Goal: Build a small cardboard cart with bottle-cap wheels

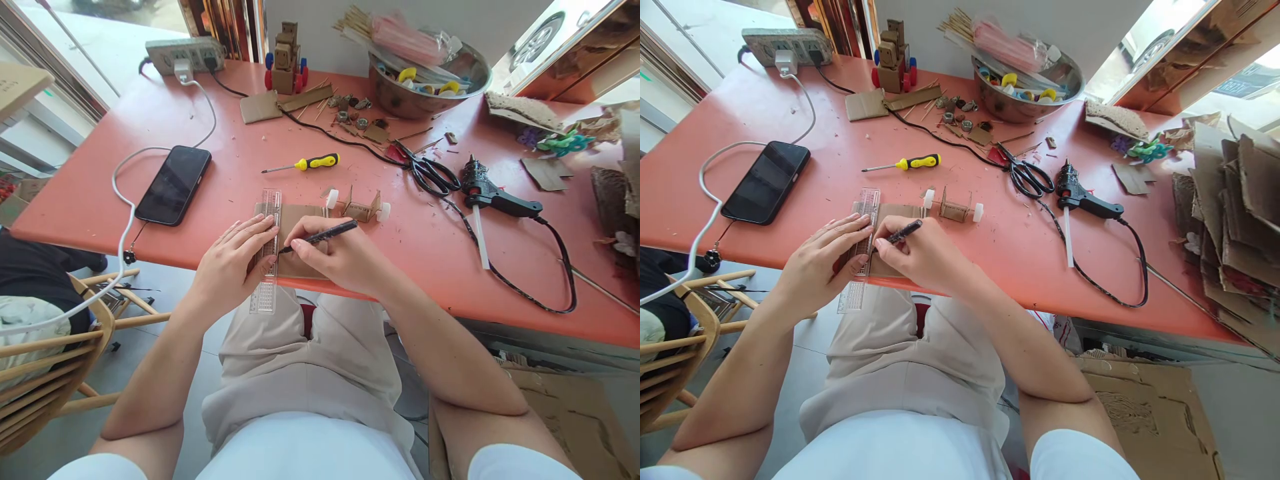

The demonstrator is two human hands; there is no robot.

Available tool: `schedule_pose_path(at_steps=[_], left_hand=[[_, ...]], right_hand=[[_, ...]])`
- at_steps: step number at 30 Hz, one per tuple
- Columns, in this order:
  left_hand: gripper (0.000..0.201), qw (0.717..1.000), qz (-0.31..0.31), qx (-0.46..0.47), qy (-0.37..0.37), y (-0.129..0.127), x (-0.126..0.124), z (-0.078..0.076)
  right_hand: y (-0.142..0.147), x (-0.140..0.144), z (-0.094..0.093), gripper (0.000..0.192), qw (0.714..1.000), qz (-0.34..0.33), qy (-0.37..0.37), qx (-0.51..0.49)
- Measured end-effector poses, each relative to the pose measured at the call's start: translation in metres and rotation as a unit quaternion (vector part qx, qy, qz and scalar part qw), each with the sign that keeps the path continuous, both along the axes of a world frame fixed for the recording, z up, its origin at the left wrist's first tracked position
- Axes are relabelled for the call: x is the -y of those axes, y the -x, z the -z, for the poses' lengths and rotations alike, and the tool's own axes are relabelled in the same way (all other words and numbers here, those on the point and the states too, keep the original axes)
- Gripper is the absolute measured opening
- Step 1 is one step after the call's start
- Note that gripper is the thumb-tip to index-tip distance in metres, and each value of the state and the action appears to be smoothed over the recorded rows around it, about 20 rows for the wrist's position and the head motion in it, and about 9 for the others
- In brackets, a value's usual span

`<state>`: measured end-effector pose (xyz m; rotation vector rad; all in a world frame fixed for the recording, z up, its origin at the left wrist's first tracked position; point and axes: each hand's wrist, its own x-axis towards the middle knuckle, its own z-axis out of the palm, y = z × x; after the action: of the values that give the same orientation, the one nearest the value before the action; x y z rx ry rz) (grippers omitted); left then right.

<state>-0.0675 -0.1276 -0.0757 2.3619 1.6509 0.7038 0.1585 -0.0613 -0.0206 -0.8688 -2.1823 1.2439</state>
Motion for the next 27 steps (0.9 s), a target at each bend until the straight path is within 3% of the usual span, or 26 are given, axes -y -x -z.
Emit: schedule_pose_path(at_steps=[9,13,18,27], left_hand=[[0.046,1.0,-0.001,0.006,-0.003,-0.001,-0.001,0.001],[0.047,1.0,0.001,0.006,-0.016,-0.002,-0.001,0.002],[0.045,1.0,-0.005,0.007,-0.013,-0.002,-0.001,0.002],[0.043,1.0,-0.001,0.013,-0.024,-0.003,0.001,0.002]], right_hand=[[0.019,-0.048,-0.005,0.018,0.992,-0.016,-0.098,0.075],[0.028,-0.065,-0.01,0.025,0.992,-0.016,-0.094,0.083],[0.036,-0.077,-0.018,0.029,0.991,-0.01,-0.09,0.102],[0.036,-0.09,-0.015,0.02,0.985,0.01,-0.138,0.098]])
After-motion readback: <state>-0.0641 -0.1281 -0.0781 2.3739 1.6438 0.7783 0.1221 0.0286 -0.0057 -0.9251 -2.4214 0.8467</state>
